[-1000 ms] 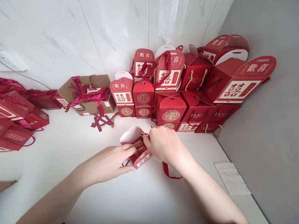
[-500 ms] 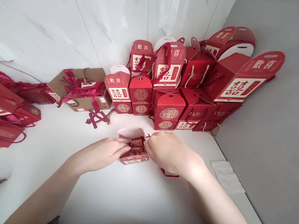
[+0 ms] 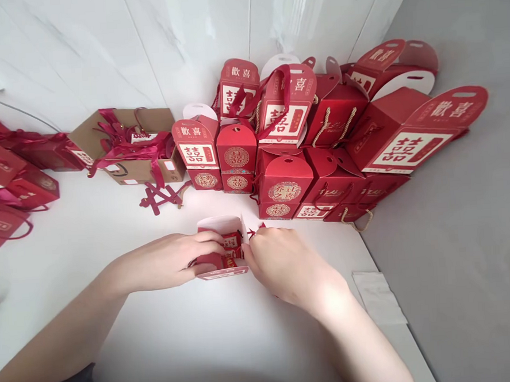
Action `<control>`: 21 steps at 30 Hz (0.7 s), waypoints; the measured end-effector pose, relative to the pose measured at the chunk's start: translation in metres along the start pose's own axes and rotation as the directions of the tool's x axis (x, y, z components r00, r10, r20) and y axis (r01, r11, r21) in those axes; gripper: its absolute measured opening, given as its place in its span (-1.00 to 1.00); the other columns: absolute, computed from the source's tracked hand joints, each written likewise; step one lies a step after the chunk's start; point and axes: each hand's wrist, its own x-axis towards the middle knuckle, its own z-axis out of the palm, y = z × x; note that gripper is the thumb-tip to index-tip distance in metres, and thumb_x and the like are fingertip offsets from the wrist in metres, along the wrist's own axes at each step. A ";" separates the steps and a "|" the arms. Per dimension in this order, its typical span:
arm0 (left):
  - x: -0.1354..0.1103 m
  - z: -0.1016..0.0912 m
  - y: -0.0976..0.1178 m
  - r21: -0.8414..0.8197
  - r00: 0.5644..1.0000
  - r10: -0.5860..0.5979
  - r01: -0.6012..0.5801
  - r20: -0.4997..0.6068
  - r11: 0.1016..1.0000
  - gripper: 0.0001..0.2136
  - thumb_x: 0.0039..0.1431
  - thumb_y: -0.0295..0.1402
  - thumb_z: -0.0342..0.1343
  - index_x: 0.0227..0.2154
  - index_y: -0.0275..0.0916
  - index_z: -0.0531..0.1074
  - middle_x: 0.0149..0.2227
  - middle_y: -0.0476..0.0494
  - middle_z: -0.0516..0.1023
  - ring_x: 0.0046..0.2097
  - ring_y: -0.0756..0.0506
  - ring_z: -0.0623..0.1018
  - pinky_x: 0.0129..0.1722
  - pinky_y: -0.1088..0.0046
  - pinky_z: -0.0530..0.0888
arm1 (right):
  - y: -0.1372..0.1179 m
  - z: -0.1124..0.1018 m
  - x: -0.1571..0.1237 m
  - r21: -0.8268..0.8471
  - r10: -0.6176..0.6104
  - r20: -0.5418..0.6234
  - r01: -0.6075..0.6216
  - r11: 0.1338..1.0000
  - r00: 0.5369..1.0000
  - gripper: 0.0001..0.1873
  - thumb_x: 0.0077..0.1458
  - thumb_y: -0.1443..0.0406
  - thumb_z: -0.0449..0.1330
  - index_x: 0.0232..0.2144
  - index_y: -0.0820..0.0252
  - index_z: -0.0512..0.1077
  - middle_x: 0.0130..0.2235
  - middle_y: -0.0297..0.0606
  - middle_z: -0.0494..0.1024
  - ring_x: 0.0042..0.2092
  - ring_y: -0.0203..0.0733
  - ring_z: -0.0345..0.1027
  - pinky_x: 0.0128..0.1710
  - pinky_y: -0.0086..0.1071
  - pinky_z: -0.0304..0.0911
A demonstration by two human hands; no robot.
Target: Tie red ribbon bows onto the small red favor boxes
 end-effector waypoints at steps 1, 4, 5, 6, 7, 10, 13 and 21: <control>0.000 0.000 -0.001 0.019 1.000 -0.025 0.025 -0.004 1.000 -0.77 0.24 -0.25 -0.04 -0.10 -0.06 0.43 -0.04 -0.08 0.48 -0.24 -0.12 0.56 -0.26 0.37 0.41 | -0.001 0.000 0.000 -0.009 -0.005 -0.001 0.005 1.000 1.000 -0.63 0.27 0.40 -0.07 -0.52 0.19 0.41 -0.53 -0.25 0.46 -0.53 -0.22 0.29 -0.55 -0.35 -0.21; 0.000 -0.001 -0.001 0.034 0.999 -0.044 0.045 -0.025 0.998 -0.73 0.18 -0.22 0.04 -0.07 -0.09 0.38 0.07 -0.13 0.37 -0.28 -0.11 0.55 -0.24 0.35 0.41 | -0.005 -0.003 0.000 -0.037 -0.016 0.028 0.017 0.999 0.999 -0.66 0.24 0.43 -0.04 -0.49 0.19 0.45 -0.53 -0.22 0.47 -0.53 -0.19 0.32 -0.57 -0.36 -0.18; 0.000 -0.002 -0.001 0.019 0.999 -0.031 0.031 -0.029 0.999 -0.71 0.17 -0.21 0.06 -0.05 -0.09 0.36 0.11 -0.14 0.34 -0.23 -0.12 0.55 -0.20 0.35 0.41 | -0.006 -0.004 -0.001 -0.045 -0.019 0.047 0.021 0.999 0.999 -0.66 0.22 0.44 -0.03 -0.49 0.20 0.46 -0.53 -0.21 0.48 -0.52 -0.18 0.33 -0.57 -0.37 -0.16; 0.000 -0.003 0.000 0.003 0.999 -0.016 0.016 -0.030 1.000 -0.70 0.16 -0.19 0.07 -0.05 -0.08 0.34 0.14 -0.14 0.31 -0.18 -0.14 0.55 -0.16 0.35 0.41 | -0.007 -0.005 -0.001 -0.052 -0.024 0.068 0.027 0.998 0.997 -0.67 0.21 0.45 -0.03 -0.48 0.20 0.47 -0.53 -0.20 0.49 -0.52 -0.18 0.33 -0.58 -0.37 -0.13; 0.000 -0.005 0.000 -0.010 1.000 -0.004 0.003 -0.031 1.000 -0.69 0.15 -0.18 0.08 -0.05 -0.08 0.34 0.15 -0.14 0.31 -0.14 -0.15 0.54 -0.13 0.35 0.41 | -0.008 -0.006 -0.001 -0.057 -0.029 0.089 0.035 0.998 0.996 -0.67 0.20 0.46 -0.03 -0.47 0.21 0.48 -0.52 -0.18 0.49 -0.52 -0.17 0.33 -0.58 -0.38 -0.10; 0.000 -0.009 0.001 -0.029 1.000 -0.002 0.001 -0.026 1.000 -0.66 0.12 -0.13 0.12 -0.06 -0.07 0.31 0.14 -0.12 0.32 -0.11 -0.15 0.52 -0.15 0.37 0.41 | -0.009 -0.008 -0.003 -0.067 -0.052 0.110 0.060 0.996 0.993 -0.68 0.17 0.50 -0.03 -0.37 0.24 0.52 -0.50 -0.15 0.52 -0.51 -0.16 0.35 -0.57 -0.39 -0.05; -0.001 -0.012 0.001 -0.020 0.999 -0.018 0.017 -0.031 1.000 -0.66 0.10 -0.13 0.14 -0.09 -0.09 0.29 0.14 -0.13 0.33 -0.07 -0.16 0.50 -0.14 0.37 0.40 | -0.009 -0.008 -0.004 -0.057 -0.041 0.087 0.046 0.997 0.995 -0.67 0.15 0.51 -0.03 -0.35 0.24 0.52 -0.52 -0.16 0.51 -0.51 -0.14 0.36 -0.59 -0.38 -0.08; -0.005 -0.015 0.006 -0.017 0.998 -0.028 0.027 -0.059 0.999 -0.60 0.07 -0.15 0.16 -0.06 -0.11 0.24 0.06 -0.15 0.37 -0.18 -0.11 0.52 -0.19 0.37 0.41 | -0.013 -0.012 -0.007 0.023 -0.018 0.088 0.016 1.000 0.996 -0.64 0.16 0.50 -0.05 -0.47 0.22 0.50 -0.49 -0.15 0.54 -0.48 -0.12 0.39 -0.57 -0.36 -0.10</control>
